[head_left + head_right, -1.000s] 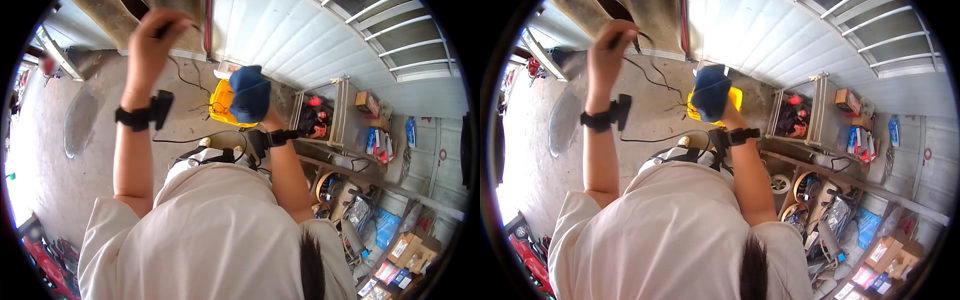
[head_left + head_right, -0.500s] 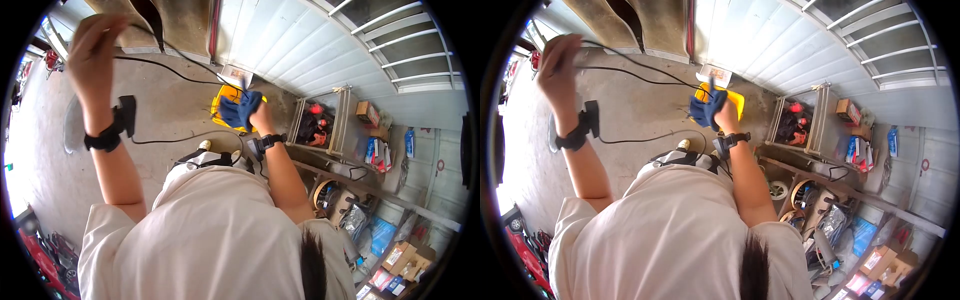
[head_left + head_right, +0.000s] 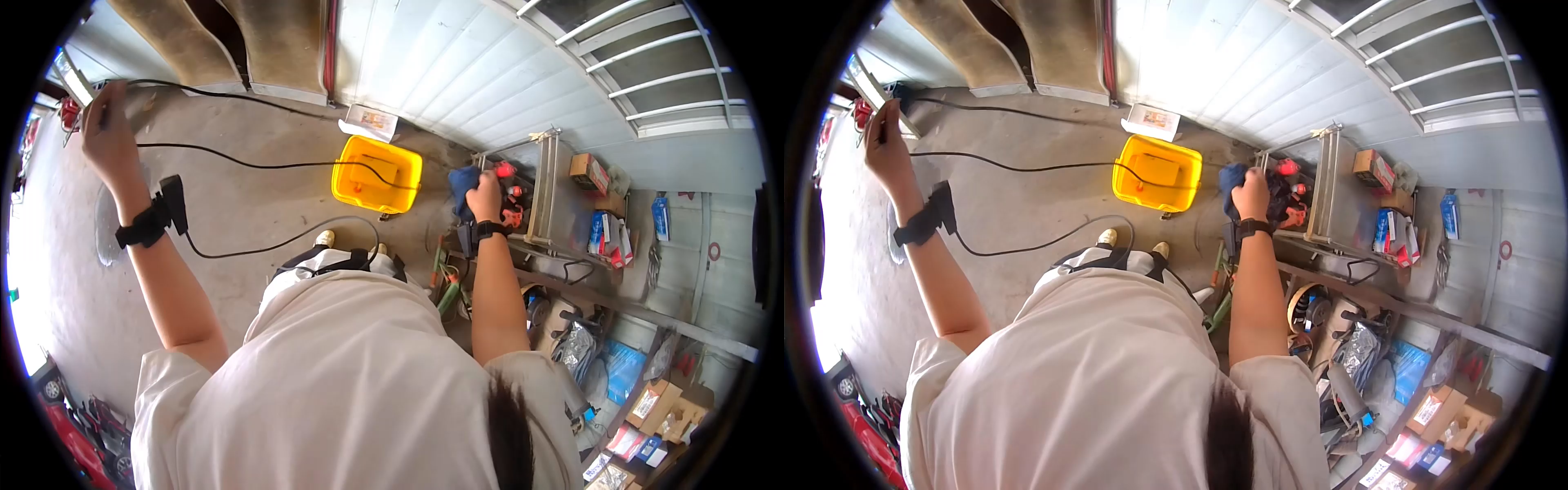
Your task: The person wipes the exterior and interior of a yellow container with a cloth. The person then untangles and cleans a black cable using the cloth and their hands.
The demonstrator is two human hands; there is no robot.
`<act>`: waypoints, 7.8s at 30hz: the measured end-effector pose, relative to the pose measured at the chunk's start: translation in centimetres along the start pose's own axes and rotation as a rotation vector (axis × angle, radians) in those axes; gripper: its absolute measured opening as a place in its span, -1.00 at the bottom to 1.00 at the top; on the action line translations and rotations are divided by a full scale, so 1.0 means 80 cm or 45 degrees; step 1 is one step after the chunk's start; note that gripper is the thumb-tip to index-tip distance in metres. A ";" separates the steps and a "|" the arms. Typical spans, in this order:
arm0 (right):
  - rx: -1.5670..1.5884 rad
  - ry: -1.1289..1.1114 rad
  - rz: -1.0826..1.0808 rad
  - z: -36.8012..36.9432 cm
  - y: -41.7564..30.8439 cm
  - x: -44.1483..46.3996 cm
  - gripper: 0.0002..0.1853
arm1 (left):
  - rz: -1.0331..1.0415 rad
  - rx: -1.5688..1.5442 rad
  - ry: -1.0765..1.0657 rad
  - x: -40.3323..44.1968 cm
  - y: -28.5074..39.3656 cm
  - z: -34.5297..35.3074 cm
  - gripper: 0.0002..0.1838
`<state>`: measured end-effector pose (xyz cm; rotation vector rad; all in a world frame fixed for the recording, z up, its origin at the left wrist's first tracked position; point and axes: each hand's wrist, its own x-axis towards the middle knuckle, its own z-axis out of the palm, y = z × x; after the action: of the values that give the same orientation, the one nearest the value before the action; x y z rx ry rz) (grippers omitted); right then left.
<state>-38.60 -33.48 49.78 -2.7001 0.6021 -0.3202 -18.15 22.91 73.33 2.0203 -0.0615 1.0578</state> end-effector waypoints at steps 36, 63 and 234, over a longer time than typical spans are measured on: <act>1.025 0.796 -0.053 -0.192 -0.131 0.024 -0.74 | -0.360 -0.284 -1.180 -0.206 0.075 0.185 -0.50; 2.557 0.222 -0.227 -0.318 -0.103 -0.039 -0.59 | -0.500 0.437 -1.606 -0.349 0.076 0.265 0.28; 3.089 -0.066 1.578 -0.011 0.108 -0.013 -0.82 | -0.158 0.206 -1.671 -0.172 0.112 -0.002 -0.85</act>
<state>-42.96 -40.57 47.12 0.1017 0.7532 -0.2299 -30.60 12.89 69.57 2.4788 -0.5239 -0.4845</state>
